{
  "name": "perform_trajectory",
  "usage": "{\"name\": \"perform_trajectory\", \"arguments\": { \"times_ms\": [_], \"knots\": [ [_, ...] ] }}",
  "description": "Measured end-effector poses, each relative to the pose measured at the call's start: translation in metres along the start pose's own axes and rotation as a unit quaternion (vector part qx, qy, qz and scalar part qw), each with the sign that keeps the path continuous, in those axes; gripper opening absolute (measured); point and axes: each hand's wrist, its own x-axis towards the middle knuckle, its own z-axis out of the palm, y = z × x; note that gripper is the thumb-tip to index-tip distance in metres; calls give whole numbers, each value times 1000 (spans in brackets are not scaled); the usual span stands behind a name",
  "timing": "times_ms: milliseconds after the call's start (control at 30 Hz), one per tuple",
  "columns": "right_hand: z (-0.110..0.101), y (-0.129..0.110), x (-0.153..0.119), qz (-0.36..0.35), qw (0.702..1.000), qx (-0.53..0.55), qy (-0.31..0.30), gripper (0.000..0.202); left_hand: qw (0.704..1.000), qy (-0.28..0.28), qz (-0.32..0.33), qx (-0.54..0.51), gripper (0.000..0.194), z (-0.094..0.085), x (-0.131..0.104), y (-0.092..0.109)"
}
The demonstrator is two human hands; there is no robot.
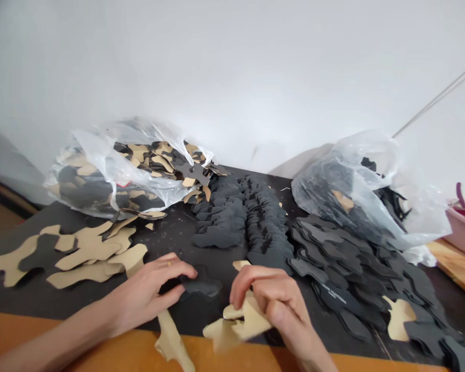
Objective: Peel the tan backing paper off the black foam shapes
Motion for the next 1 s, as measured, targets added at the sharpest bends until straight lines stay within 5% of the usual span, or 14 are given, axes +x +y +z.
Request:
{"name": "perform_trajectory", "arguments": {
  "times_ms": [100, 200, 333, 733, 1000],
  "knots": [
    [-7, 0, 1, 21, 995, -99, -12, 47, 1000, -7, 22, -7, 33, -1, -1, -4],
    [2, 7, 1, 28, 972, -226, -62, 7, 998, -8, 57, -18, 31, -3, 1, -5],
    [16, 20, 0, -3, 944, -304, -130, 23, 997, -3, 77, -24, 32, -5, 3, -6],
    [17, 28, -2, -41, 936, -325, -126, 21, 997, -3, 82, -11, 36, -7, -2, -1],
    [4, 27, -8, 9, 947, -298, -116, 18, 997, 46, 62, 1, 17, 0, -4, -5]
  ]
}}
